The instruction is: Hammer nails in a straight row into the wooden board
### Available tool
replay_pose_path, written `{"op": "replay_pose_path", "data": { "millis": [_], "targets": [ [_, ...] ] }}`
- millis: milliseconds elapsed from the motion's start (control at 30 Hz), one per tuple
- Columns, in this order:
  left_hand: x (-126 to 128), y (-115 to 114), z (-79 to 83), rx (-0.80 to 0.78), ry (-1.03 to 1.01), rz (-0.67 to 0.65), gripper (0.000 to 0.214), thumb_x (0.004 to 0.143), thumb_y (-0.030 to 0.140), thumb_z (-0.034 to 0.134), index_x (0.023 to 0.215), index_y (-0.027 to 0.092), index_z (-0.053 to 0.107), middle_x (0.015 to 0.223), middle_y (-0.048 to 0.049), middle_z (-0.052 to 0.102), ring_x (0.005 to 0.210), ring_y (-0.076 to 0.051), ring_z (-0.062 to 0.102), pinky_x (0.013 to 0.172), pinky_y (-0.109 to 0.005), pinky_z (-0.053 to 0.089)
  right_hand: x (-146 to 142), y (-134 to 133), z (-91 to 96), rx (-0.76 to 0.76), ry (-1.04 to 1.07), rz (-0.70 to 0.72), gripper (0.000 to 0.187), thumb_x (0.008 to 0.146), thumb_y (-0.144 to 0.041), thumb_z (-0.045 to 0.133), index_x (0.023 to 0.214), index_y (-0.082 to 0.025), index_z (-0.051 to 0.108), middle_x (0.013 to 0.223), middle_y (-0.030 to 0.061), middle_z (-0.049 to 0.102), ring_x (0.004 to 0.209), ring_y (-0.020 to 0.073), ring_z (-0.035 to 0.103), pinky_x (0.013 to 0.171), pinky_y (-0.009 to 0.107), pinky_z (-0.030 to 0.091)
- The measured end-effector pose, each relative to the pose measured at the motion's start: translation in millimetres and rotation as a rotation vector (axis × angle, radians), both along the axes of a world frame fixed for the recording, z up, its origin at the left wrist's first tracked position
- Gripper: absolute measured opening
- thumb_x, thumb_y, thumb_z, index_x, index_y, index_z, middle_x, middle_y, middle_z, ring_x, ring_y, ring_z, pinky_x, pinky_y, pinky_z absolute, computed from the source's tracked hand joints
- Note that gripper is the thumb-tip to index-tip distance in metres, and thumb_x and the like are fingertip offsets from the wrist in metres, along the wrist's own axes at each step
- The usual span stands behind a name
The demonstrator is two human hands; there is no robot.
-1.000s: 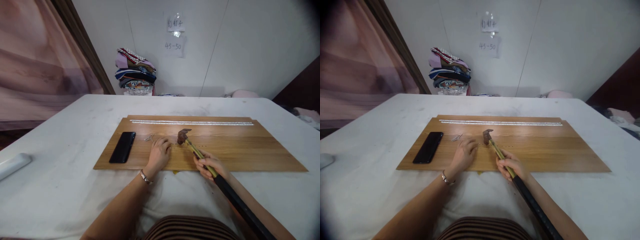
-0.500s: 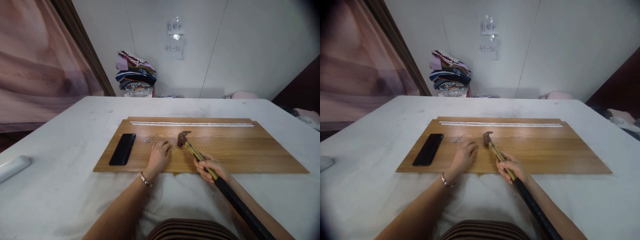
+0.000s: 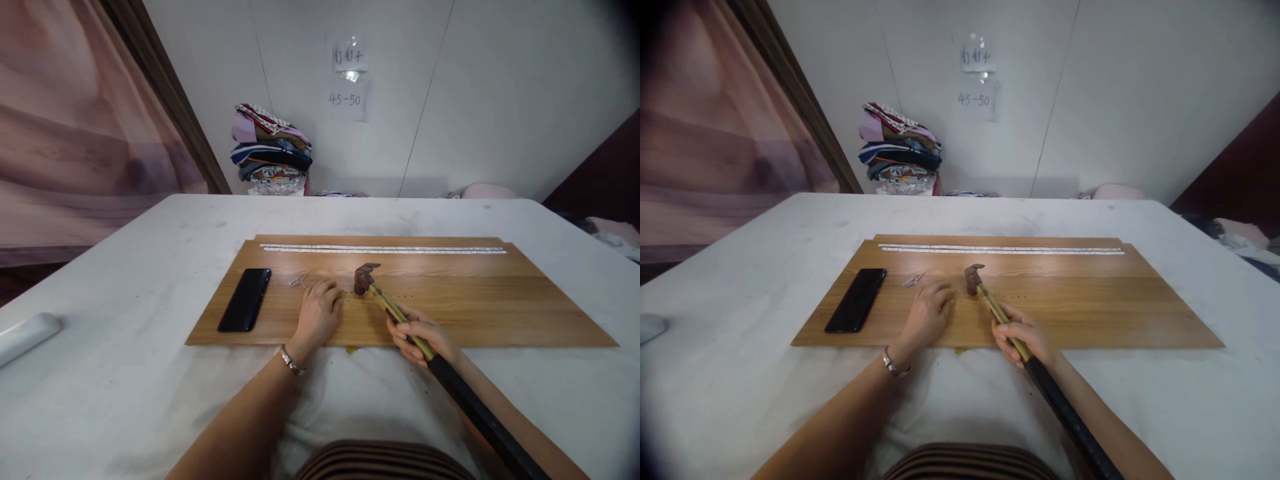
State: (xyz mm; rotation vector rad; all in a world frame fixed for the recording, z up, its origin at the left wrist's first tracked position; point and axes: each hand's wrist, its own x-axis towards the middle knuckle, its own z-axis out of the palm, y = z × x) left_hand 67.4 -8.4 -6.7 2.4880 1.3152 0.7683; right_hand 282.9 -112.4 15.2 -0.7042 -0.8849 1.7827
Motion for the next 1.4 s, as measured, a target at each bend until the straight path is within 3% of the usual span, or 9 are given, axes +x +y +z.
{"op": "replay_pose_path", "data": {
  "millis": [433,733,1000,1400],
  "targets": [
    [0.8,-0.1,-0.6,0.007,0.002,-0.002,0.022,0.087,0.017,0.052,0.097,0.023,0.071,0.116,-0.0065,0.067,0.115,-0.024,0.056,0.101,-0.044,0.042,0.6,0.0,-1.9,-0.019,0.010,-0.003,0.011,0.082,-0.022,0.061,0.091,-0.020,0.056,0.064,-0.0071,0.050,0.032,0.0012,0.030,0.027,0.010,0.034],
    [0.0,0.7,-2.3,0.002,0.008,-0.001,0.022,0.087,0.018,0.052,0.097,0.023,0.071,0.116,-0.0064,0.066,0.115,-0.023,0.056,0.102,-0.043,0.042,-0.8,-0.3,6.7,-0.016,-0.010,-0.023,0.013,0.081,-0.022,0.062,0.093,-0.019,0.056,0.063,-0.0072,0.049,0.031,0.0011,0.029,0.027,0.011,0.033],
    [-0.1,1.1,-2.3,0.002,0.008,-0.002,0.021,0.087,0.017,0.053,0.097,0.023,0.071,0.116,-0.0063,0.066,0.114,-0.023,0.056,0.102,-0.043,0.042,0.7,-0.9,-2.8,-0.024,0.015,-0.003,0.010,0.081,-0.021,0.062,0.087,-0.020,0.055,0.063,-0.0069,0.051,0.031,0.0012,0.030,0.027,0.011,0.034],
    [0.6,-0.4,0.4,0.003,0.003,0.000,0.021,0.087,0.017,0.052,0.096,0.022,0.071,0.115,-0.0062,0.067,0.114,-0.023,0.057,0.101,-0.043,0.042,0.8,-0.4,3.2,-0.028,-0.039,-0.026,0.019,0.082,-0.022,0.059,0.101,-0.020,0.055,0.064,-0.0079,0.047,0.031,0.0006,0.029,0.027,0.010,0.032]
  ]
}}
